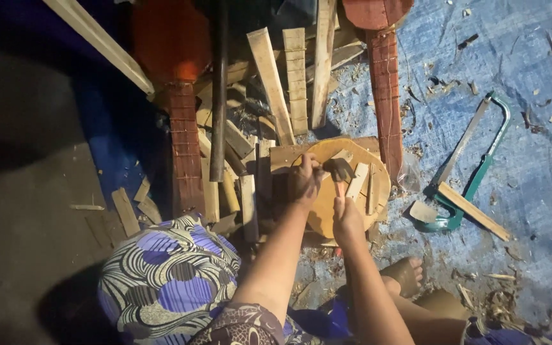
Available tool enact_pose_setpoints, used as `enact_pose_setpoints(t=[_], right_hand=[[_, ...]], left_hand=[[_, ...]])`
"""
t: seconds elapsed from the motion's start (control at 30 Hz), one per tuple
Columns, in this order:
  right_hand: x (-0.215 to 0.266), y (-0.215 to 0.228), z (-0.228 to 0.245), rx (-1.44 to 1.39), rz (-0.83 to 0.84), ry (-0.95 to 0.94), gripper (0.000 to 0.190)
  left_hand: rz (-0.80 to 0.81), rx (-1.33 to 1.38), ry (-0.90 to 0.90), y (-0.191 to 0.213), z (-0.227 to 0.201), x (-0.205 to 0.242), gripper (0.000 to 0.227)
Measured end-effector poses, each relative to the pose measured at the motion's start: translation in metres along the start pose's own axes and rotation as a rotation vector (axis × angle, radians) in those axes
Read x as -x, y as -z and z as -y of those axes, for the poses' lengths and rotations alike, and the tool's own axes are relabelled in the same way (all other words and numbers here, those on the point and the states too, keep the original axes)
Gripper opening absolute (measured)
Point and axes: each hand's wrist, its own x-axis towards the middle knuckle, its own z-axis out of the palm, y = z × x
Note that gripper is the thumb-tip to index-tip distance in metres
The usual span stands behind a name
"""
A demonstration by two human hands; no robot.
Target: The person is hammering small wooden slats onto a circular wooden base to assemble a component, likely for a stringed instrument.
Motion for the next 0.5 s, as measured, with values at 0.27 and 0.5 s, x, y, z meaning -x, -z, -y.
enact_pose_setpoints(t=[0.27, 0.5], right_hand=[[0.009, 0.025, 0.007, -0.366, -0.143, 0.112, 0.037], [0.013, 0.032, 0.006, -0.492, -0.076, 0.16, 0.038]], left_hand=[[0.046, -0.247, -0.035, -0.006, 0.003, -0.005, 0.012], [0.132, -0.209, -0.122, -0.055, 0.037, -0.016, 0.011]])
